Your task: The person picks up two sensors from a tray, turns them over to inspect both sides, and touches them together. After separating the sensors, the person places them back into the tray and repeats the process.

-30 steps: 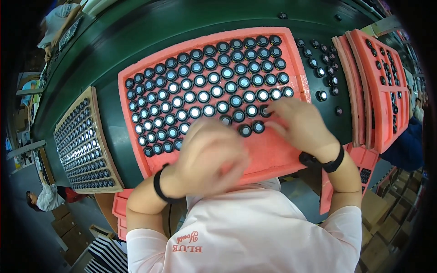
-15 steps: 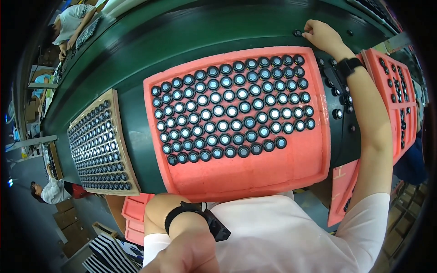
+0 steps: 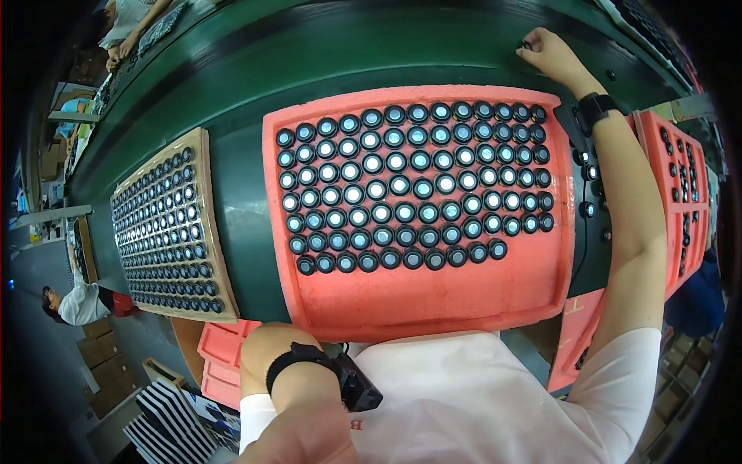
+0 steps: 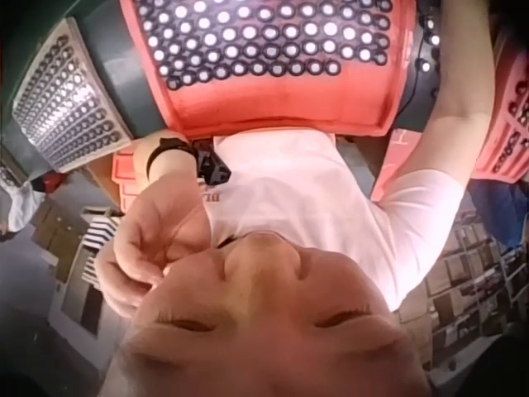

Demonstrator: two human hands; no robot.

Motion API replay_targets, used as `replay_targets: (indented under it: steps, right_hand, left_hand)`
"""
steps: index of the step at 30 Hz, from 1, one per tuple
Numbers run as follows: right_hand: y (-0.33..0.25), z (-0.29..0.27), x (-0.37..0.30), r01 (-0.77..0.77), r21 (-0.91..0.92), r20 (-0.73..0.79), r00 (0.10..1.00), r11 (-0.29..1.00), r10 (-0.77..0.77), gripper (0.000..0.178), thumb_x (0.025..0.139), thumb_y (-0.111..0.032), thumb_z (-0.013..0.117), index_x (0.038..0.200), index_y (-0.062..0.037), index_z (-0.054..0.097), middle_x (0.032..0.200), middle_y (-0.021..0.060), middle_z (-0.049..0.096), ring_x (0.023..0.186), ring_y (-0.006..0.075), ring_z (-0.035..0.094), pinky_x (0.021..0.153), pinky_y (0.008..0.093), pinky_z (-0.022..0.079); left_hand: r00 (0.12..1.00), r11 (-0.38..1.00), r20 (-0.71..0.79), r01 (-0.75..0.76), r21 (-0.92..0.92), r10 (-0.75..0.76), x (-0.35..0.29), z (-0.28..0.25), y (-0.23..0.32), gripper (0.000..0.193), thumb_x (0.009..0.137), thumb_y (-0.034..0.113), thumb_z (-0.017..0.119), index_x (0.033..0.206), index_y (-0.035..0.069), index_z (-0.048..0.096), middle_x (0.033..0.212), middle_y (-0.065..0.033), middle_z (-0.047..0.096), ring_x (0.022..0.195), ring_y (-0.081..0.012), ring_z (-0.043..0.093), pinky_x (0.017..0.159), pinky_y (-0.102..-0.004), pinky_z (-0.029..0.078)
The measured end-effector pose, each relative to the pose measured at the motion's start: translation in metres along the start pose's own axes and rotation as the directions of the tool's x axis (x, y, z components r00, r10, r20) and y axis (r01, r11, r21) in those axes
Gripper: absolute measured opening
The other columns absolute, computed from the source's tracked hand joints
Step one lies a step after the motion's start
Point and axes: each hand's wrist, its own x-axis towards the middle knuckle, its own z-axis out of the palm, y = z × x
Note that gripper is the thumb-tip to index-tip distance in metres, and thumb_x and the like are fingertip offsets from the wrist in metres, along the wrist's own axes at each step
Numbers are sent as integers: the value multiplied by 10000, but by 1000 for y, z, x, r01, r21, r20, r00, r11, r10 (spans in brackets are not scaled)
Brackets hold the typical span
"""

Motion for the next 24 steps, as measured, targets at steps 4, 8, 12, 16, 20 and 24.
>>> replay_targets:
  steps: [4,8,12,16,20,24]
  right_hand:
    - [-50,-27,-53,12,855,21,998,519,-58,389,844,-93,655,1201,-9,527,989,41,615,826,122,609,739,242,496]
    - [-112,-50,-129,34,972,11,981,232,-192,395,832,-8,642,1207,-8,517,985,16,561,780,103,577,729,230,500]
    - [-150,-47,-193,-37,999,39,969,10,-245,410,811,26,674,1192,12,522,1027,35,558,821,116,582,753,243,511]
    - [-180,-36,-231,99,992,-72,951,76,-299,426,771,92,694,1166,26,550,1055,66,585,882,136,594,789,267,520]
    - [-179,-19,-240,277,932,-171,904,232,-392,372,756,82,711,1106,25,599,1033,92,613,885,168,606,774,281,514]
    - [-173,-5,-241,413,863,-284,873,290,-397,326,724,20,756,1032,-9,655,967,94,631,826,178,607,704,276,501]
  left_hand:
    - [984,992,122,-127,-1,127,-14,-8,24,306,814,-33,599,1096,70,537,1097,-30,510,1047,-182,492,835,-304,464]
    - [963,998,265,-63,18,56,-30,-19,38,272,835,78,615,1095,71,535,1104,-41,504,1053,-195,485,848,-333,463]
    - [980,1000,200,21,-5,-19,-43,-29,21,160,800,120,686,915,188,597,1008,39,488,975,-160,486,760,-311,444]
    - [878,849,-7,464,252,-478,-33,-20,10,154,819,64,654,891,139,540,951,-18,497,871,-176,530,702,-302,485]
    - [720,670,46,620,408,-693,-51,-40,-11,112,883,61,560,967,113,508,1029,-78,508,914,-194,532,795,-316,477]
    - [642,574,72,622,533,-763,-86,-54,-20,98,890,22,539,952,78,488,1046,-111,511,893,-199,544,814,-314,477]
